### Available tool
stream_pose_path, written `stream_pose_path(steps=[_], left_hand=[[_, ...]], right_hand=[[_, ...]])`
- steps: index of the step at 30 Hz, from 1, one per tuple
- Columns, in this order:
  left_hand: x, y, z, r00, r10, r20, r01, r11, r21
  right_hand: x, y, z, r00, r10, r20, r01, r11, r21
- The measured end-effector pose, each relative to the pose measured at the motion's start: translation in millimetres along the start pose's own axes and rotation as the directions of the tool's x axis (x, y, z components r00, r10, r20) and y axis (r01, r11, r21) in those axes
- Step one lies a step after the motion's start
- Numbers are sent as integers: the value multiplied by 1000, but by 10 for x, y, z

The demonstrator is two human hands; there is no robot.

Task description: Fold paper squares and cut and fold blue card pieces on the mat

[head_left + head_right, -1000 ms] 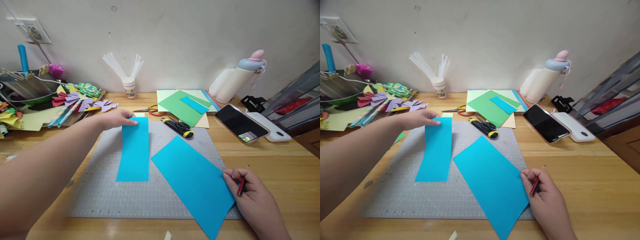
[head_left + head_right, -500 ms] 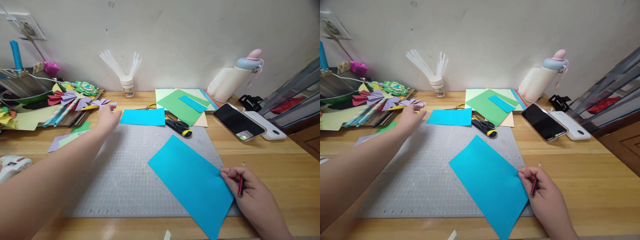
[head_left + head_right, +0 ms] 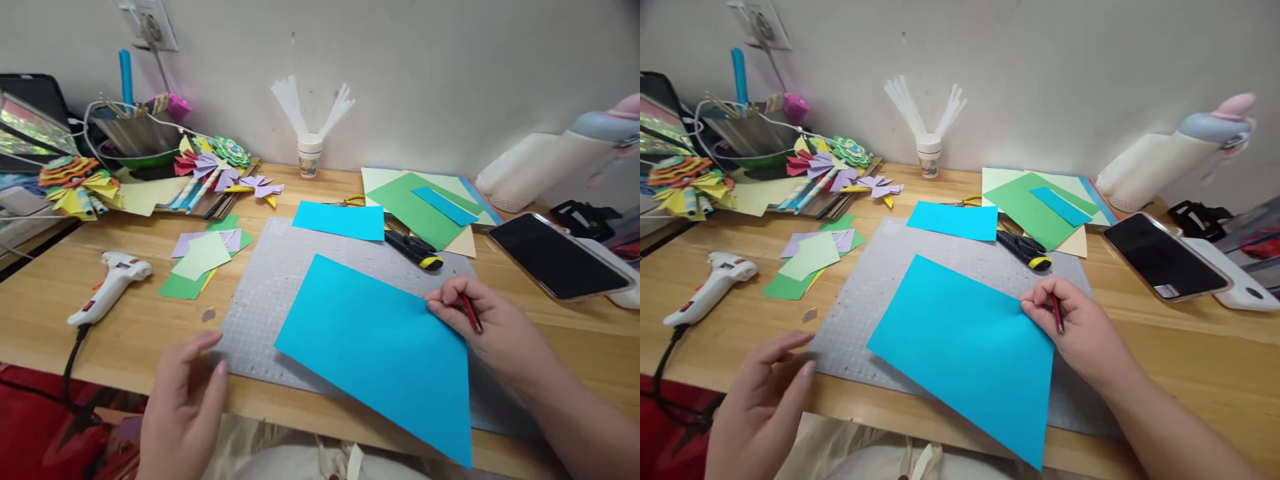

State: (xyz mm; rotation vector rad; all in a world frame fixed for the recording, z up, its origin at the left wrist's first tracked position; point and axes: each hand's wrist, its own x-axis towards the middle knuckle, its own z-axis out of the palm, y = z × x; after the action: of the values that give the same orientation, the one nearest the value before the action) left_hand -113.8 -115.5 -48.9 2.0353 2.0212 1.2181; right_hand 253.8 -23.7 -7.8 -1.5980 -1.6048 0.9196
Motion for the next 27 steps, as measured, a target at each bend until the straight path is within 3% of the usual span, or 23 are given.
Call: stream_pose_path(steps=[6, 12, 27], left_hand=[[-258, -232, -86, 986, 164, -5, -162, 977, 136], [-424, -405, -56, 976, 217, 14, -217, 967, 134], [-450, -561, 79, 939, 333, -88, -306, 925, 226]], right_hand=[[430, -235, 462, 983, -122, 137, 123, 992, -3], [600, -236, 811, 972, -95, 214, 85, 995, 55], [566, -199, 849, 987, -29, 160, 51, 990, -129]])
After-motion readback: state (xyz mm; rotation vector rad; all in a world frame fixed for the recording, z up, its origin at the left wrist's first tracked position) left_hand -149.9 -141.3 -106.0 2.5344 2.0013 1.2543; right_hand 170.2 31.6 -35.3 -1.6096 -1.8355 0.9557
